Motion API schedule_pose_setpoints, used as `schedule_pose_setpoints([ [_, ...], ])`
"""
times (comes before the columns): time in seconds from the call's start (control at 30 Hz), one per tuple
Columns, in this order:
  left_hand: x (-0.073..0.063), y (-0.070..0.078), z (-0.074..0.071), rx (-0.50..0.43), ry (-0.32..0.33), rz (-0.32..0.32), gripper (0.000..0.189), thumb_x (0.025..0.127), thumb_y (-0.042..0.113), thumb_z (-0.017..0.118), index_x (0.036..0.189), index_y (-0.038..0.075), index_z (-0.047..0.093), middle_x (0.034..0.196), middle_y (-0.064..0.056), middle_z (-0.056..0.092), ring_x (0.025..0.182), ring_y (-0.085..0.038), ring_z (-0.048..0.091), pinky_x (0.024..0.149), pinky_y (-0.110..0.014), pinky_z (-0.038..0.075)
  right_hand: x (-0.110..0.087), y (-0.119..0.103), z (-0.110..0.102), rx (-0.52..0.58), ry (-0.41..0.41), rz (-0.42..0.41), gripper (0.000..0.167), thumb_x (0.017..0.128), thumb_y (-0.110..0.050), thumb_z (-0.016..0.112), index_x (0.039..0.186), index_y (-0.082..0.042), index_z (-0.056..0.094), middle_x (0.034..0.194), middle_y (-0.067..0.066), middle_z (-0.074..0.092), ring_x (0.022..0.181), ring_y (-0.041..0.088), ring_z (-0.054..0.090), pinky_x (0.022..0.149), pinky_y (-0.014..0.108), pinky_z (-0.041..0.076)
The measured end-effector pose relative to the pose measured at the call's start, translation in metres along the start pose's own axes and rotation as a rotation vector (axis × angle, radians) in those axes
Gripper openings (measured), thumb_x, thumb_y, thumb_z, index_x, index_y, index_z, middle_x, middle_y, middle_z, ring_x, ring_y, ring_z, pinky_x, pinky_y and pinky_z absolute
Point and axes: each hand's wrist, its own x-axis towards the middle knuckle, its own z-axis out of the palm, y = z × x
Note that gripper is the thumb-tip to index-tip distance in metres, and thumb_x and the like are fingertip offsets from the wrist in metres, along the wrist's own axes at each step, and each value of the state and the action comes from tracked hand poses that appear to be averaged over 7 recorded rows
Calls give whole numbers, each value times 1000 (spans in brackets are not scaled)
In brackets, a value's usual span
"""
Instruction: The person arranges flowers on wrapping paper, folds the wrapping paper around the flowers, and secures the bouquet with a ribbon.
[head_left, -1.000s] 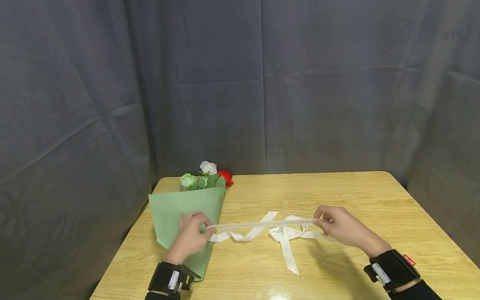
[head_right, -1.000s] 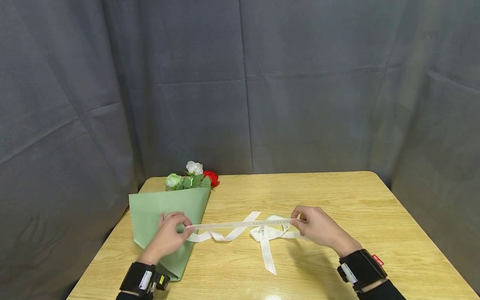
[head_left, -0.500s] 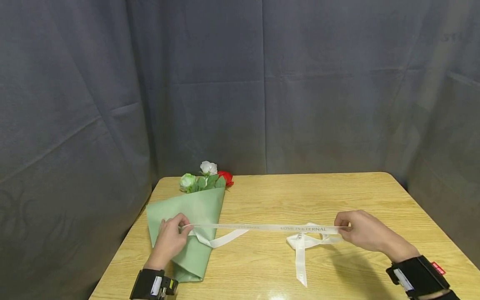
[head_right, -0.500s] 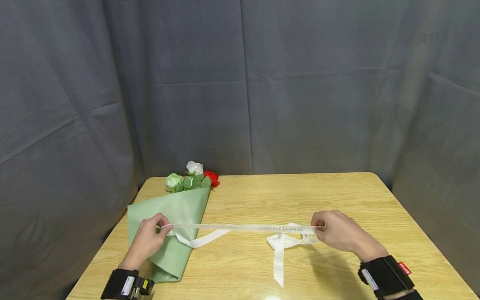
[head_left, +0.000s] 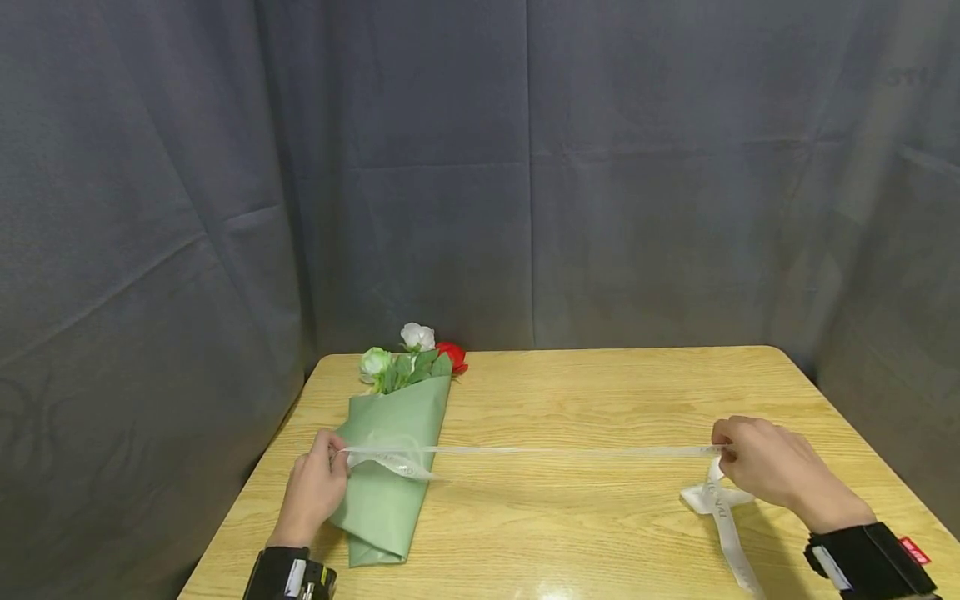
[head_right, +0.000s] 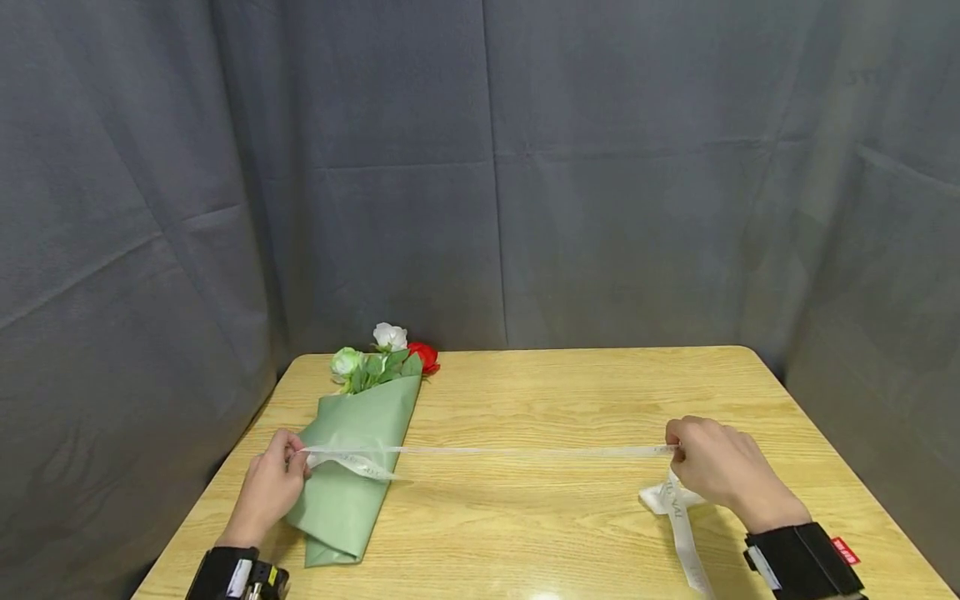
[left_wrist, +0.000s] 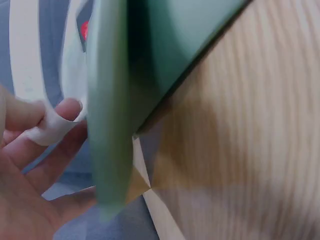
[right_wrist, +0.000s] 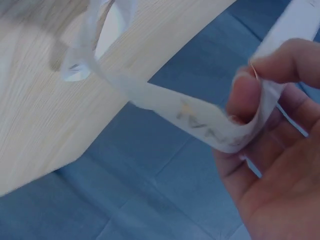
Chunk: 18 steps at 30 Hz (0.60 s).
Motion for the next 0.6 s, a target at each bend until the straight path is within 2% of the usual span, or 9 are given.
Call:
schedule_pose_setpoints([
  [0.13, -1, -4, -7, 41, 11, -34, 12, 107, 9, 46, 113, 2, 52, 87, -13, 71, 68, -23, 62, 55, -35, 42, -7, 8, 1, -61, 73, 5, 16, 81, 0, 67, 94, -9, 71, 86, -2, 64, 67, 12, 55, 56, 37, 45],
  [0.27, -4, -10, -11, 128, -79, -44, 15, 107, 9, 46, 107, 1, 59, 78, -8, 65, 61, -20, 53, 53, -34, 38, -13, 15, 3, -110, 121, 19, 10, 85, -1, 62, 84, -9, 68, 78, 0, 58, 62, 12, 49, 53, 35, 41],
  [0.33, -6, -14, -12, 161, -114, -30, 16, 105, 7, 48, 103, 0, 62, 76, -7, 62, 59, -19, 50, 53, -34, 37, -15, 20, 4, -70, 106, 50, 12, 88, -2, 60, 83, -9, 67, 76, -1, 57, 62, 13, 45, 54, 33, 37],
  [0.4, -8, -18, -12, 179, -123, -18, 14, 103, 4, 51, 103, -1, 64, 80, -10, 65, 61, -19, 52, 54, -35, 39, -16, 26, 6, 30, 73, 93, 15, 90, 0, 57, 81, -8, 65, 74, -1, 56, 61, 14, 41, 54, 32, 33],
  [0.47, -9, -23, -12, 174, -115, -9, 15, 101, 0, 52, 108, -4, 65, 88, -16, 69, 66, -22, 57, 56, -38, 43, -18, 33, 8, 201, 47, 130, 19, 92, 4, 53, 81, -6, 64, 72, 1, 57, 61, 14, 44, 55, 30, 34],
  [0.53, -10, -27, -11, 158, -100, -4, 21, 98, -4, 52, 115, -6, 65, 101, -23, 71, 76, -29, 65, 61, -44, 51, -20, 41, 11, 418, 38, 147, 21, 94, 7, 48, 82, -2, 62, 71, 3, 58, 60, 15, 48, 54, 29, 39],
  [0.6, -10, -30, -11, 148, -95, -1, 25, 96, -7, 51, 117, -7, 65, 108, -25, 71, 87, -37, 69, 68, -50, 54, -23, 52, 14, 673, 14, 120, 22, 95, 10, 42, 80, 1, 55, 67, 3, 52, 57, 17, 48, 51, 30, 38],
])
